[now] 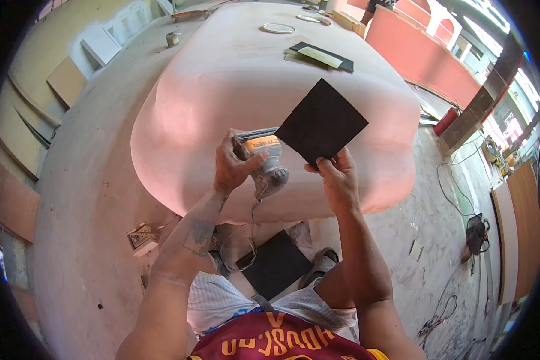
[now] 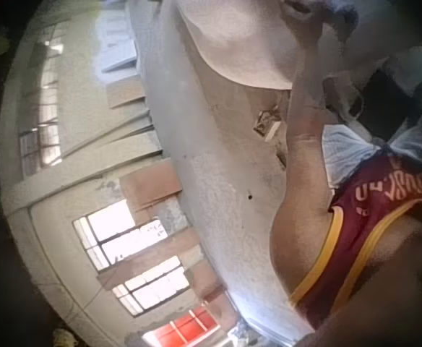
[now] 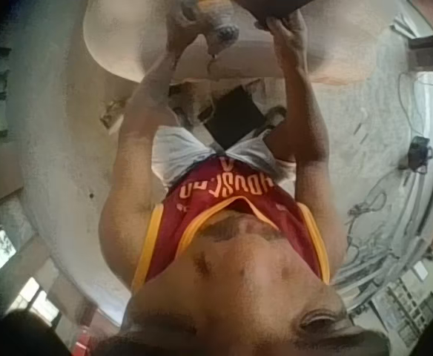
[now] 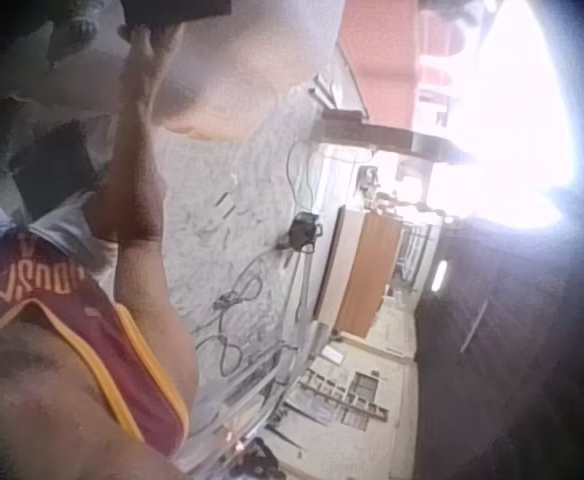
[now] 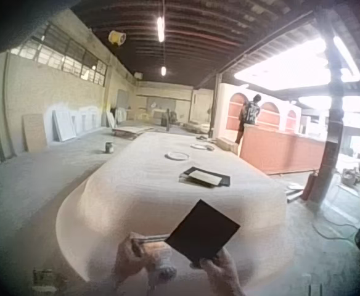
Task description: Sanding a large white furniture part using an orbital sander and sandpaper.
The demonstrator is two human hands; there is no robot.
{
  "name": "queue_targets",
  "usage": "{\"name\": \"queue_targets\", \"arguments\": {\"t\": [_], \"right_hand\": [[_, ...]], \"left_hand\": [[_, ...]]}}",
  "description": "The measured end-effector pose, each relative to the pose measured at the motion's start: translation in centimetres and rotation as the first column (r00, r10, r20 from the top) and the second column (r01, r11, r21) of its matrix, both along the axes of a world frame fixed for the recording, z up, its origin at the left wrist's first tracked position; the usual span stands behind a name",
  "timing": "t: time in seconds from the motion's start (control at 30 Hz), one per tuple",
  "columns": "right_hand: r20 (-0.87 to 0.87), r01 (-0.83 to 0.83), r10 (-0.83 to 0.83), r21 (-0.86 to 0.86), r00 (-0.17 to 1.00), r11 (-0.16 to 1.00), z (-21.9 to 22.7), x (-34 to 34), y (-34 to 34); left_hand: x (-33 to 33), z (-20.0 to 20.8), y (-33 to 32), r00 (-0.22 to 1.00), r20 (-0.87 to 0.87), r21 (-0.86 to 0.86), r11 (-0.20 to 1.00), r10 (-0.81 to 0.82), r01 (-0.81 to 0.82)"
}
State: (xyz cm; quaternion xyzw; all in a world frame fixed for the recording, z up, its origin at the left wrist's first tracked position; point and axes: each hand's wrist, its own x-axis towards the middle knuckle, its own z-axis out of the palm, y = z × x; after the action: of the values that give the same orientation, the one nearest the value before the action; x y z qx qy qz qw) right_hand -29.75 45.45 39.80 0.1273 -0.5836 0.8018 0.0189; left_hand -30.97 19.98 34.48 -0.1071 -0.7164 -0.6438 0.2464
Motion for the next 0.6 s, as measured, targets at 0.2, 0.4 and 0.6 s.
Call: {"name": "queue_targets", "arguments": {"t": [0.2, 0.4, 0.6], "right_hand": [[-0.135, 0.042, -0.04, 0.011, 0.99, 0.999, -1.2, -4.3, -2.0], [-0.108, -0.017, 0.038, 0.192, 0.993, 0.981, -3.9, -5.6, -3.7], [-0.218, 0.096, 0.008, 0.461, 0.976, 0.882, -5.3, -5.0, -6.5]], "left_hand": [[-0.8, -1.7, 0.3, 0.968, 0.237, -0.189, 0.974, -0.081, 0.128], [0.2, -1.6, -1.0, 0.901, 0.304, 0.07, 0.95, -0.311, 0.305], [1.3, -1.3, -3.0, 0.836, 0.437, 0.129, 0.943, -0.333, 0.308]]}}
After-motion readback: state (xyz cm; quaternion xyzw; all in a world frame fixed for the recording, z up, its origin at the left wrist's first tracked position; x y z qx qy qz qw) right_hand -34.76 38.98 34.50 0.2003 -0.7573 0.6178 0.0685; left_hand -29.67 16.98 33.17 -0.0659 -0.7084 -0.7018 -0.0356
